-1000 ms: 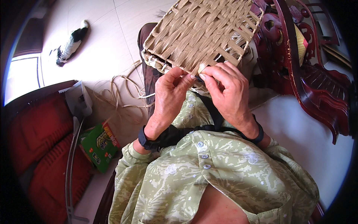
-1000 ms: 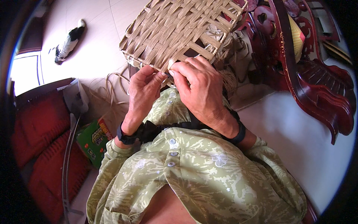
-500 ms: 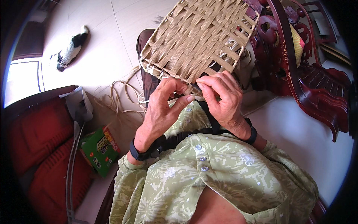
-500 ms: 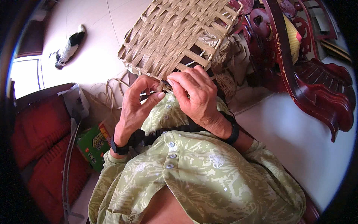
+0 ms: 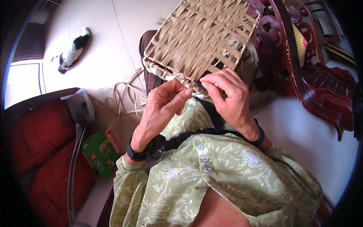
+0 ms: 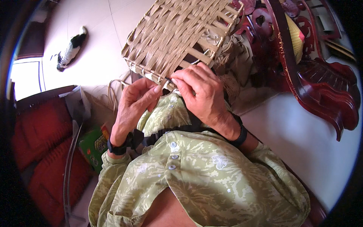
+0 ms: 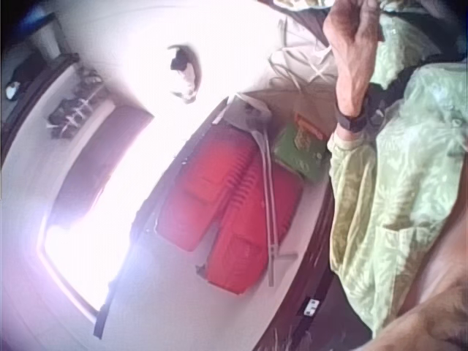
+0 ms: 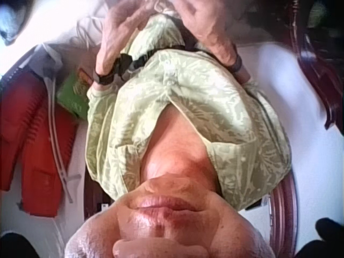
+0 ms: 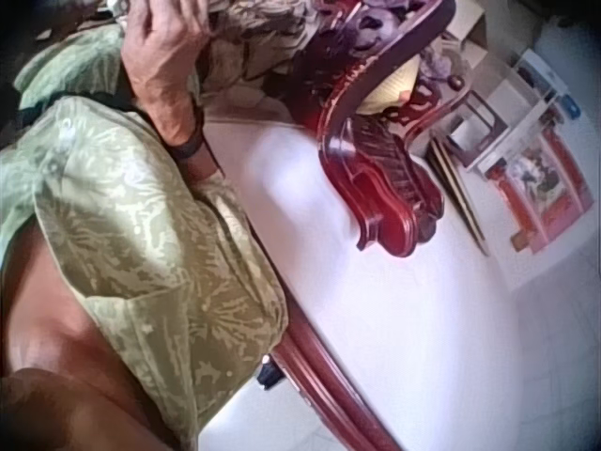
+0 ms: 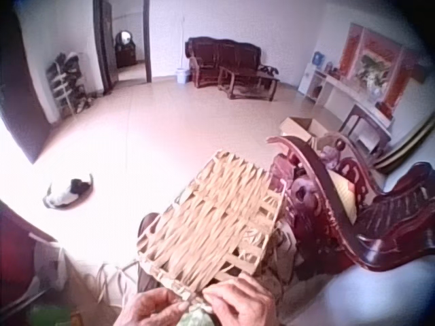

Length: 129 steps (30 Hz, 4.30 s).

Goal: The person weaves a basket using light-colored flexible strips by hand, threading the strips through the existing woven structure and tucking them in to secure the rim.

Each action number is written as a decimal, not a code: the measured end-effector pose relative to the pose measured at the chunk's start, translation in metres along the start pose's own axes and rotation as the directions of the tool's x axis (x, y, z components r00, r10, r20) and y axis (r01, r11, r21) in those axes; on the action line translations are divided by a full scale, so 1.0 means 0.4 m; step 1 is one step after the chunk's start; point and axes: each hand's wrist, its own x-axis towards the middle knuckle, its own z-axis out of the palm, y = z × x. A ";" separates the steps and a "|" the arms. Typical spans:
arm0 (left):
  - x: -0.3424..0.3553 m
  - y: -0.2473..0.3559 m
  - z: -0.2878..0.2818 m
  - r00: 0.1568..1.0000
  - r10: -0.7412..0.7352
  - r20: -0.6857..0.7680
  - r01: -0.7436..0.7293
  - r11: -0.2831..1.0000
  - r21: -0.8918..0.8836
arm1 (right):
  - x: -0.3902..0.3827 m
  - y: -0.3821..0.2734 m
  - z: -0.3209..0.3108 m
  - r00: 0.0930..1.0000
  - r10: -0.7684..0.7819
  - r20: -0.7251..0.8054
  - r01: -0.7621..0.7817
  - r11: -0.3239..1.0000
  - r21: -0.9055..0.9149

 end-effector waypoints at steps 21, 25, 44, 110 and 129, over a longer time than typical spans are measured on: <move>-0.102 0.047 0.014 0.989 0.132 0.068 -0.125 0.987 -0.099 | -0.059 -0.068 0.013 0.989 -0.134 -0.059 0.119 0.971 -0.206; -0.099 0.035 0.007 0.989 0.107 0.100 -0.076 0.960 -0.269 | -0.060 -0.072 0.019 0.983 -0.181 0.012 0.176 0.936 -0.305; -0.126 0.002 -0.056 0.998 0.049 0.047 -0.023 0.896 -0.444 | 0.270 0.354 -0.247 0.946 -0.079 -0.315 -0.076 0.888 -0.454; -0.109 -0.071 -0.144 0.972 -0.232 0.025 0.224 0.898 -0.378 | 0.312 0.476 -0.180 0.887 0.454 -0.085 -0.348 0.778 0.523; -0.101 -0.085 -0.136 0.972 -0.234 0.020 0.224 0.899 -0.376 | 0.338 0.479 -0.193 0.857 0.515 -0.007 -0.457 0.767 0.451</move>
